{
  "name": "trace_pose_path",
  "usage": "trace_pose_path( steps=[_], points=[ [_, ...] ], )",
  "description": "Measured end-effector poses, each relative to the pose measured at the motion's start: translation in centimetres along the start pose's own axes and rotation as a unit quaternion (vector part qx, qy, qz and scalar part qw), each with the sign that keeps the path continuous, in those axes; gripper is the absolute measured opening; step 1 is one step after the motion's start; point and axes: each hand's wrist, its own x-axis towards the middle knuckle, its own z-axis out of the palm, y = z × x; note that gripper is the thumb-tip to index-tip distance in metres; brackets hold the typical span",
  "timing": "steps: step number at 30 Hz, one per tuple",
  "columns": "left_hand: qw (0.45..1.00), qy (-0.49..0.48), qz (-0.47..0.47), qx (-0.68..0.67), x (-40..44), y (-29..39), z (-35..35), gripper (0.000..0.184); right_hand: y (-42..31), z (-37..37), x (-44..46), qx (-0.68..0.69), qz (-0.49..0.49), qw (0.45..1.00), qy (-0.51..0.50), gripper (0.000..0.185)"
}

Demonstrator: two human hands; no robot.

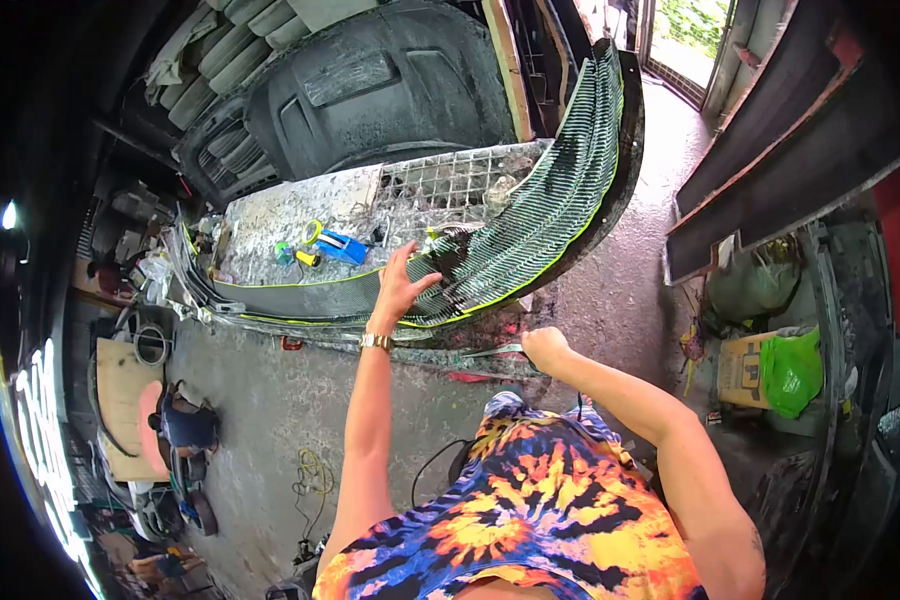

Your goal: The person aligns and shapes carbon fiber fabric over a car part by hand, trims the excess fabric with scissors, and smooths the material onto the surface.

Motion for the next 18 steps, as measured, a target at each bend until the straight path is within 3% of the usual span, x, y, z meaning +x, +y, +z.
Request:
trace_pose_path(
  steps=[4, 6, 10, 18],
  points=[
    [0.993, -0.109, 0.02, 0.033, 3.2, -0.8, -0.1, 0.096, -0.9, -0.8, 0.3, -0.006, 0.009, 1.0, -0.023, 0.021],
    [0.99, -0.126, 0.056, 0.023, 4.9, -1.8, 0.7, 0.103, -0.9, -0.5, 0.7, 0.006, 0.0, 0.999, 0.04, 0.026],
    [0.972, -0.216, 0.08, -0.037, 6.8, -2.6, 1.4, 0.111, -1.7, -0.5, 1.4, -0.01, 0.048, 0.999, 0.024, 0.03],
    [0.938, -0.281, 0.075, -0.186, 7.6, -4.5, 1.5, 0.106, -1.9, -1.9, 2.8, 0.014, 0.055, 0.985, -0.165, 0.044]
  ],
)
